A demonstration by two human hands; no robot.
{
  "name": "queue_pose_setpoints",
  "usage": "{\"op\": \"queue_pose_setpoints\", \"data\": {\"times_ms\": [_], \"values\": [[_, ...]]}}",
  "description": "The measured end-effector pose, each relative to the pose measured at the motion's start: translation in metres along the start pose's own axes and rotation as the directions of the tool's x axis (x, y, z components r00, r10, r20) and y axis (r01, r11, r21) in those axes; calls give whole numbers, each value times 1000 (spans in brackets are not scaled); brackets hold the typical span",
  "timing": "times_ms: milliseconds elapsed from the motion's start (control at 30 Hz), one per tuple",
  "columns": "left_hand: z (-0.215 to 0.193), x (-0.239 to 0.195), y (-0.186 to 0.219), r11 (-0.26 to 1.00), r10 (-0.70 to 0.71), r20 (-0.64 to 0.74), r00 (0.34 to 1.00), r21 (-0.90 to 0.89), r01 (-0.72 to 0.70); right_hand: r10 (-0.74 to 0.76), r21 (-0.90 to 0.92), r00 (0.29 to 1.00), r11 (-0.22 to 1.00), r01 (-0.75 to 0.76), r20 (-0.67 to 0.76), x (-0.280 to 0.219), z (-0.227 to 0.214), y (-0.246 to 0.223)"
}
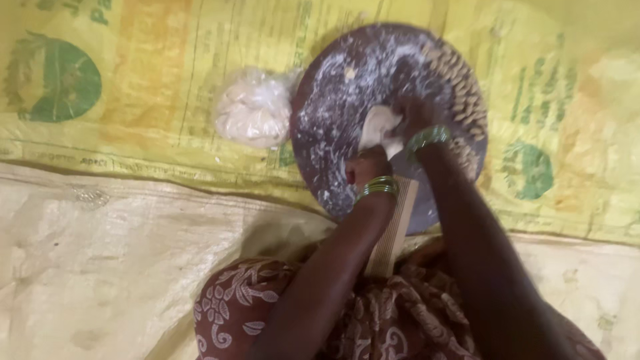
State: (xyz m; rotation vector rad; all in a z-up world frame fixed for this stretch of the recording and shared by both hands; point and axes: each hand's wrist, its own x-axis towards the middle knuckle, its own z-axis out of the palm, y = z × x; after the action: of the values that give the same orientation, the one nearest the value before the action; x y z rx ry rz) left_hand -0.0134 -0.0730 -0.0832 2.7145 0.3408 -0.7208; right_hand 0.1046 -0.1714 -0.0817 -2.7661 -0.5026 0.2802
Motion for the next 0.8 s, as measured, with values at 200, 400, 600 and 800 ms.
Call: {"op": "queue_pose_setpoints", "data": {"times_ms": [200, 400, 600, 800], "values": [[37, -21, 13, 929, 148, -95, 984, 356, -106, 40, -315, 994, 949, -7, 100, 33, -31, -28], [26, -6, -2, 985, 103, -114, 988, 148, -86, -135, -564, 988, 823, 71, -73, 31, -30, -49], [-10, 30, -38, 949, 81, 95, 992, -313, -47, -254, -301, 944, 936, 185, -209, -80, -38, -87], [-17, 25, -36, 935, 28, 106, 994, -353, 11, -164, -241, 983, 960, 142, -77, -88, -47, -107]]}}
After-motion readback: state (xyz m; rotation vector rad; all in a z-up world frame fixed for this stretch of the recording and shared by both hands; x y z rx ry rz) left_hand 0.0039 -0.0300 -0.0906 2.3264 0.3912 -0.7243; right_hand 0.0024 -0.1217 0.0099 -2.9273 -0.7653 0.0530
